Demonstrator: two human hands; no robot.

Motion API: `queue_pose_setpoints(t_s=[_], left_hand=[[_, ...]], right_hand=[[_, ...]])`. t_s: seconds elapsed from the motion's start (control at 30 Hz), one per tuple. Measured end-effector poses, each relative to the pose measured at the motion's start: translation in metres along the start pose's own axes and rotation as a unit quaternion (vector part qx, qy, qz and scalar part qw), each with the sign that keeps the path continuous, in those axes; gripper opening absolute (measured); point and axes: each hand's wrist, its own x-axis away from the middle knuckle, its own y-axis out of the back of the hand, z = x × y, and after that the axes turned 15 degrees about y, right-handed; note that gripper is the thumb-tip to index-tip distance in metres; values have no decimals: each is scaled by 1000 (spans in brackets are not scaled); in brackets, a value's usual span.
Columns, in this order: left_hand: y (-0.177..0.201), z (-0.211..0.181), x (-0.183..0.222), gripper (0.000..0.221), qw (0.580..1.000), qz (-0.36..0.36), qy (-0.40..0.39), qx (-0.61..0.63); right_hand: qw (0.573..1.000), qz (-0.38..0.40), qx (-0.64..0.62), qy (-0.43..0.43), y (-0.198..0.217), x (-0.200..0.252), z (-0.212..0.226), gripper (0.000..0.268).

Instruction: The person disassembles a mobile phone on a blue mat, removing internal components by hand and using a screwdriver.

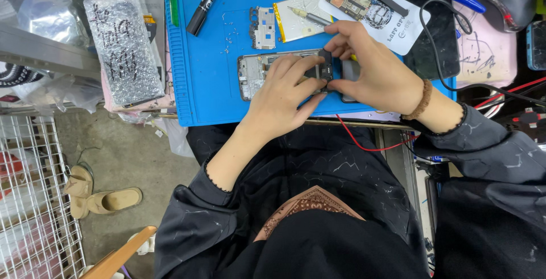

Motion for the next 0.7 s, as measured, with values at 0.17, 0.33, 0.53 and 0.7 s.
queue_pose_setpoints(t_s=[0.17, 0.33, 0.53, 0.7], left_hand=[[-1, -1, 1, 24, 1000, -6, 24, 11], [-2, -1, 1, 23, 999, -5, 44, 17], [-2, -1, 2, 23, 999, -10, 43, 4], [-2, -3, 1, 24, 999, -14, 40, -4]], right_hand=[[1000, 1, -9, 6, -1, -1, -6, 80], [999, -14, -36, 12, 5, -7, -17, 64], [1000, 3, -25, -12, 7, -22, -17, 54], [1000, 5, 2, -25, 8, -26, -12, 56]])
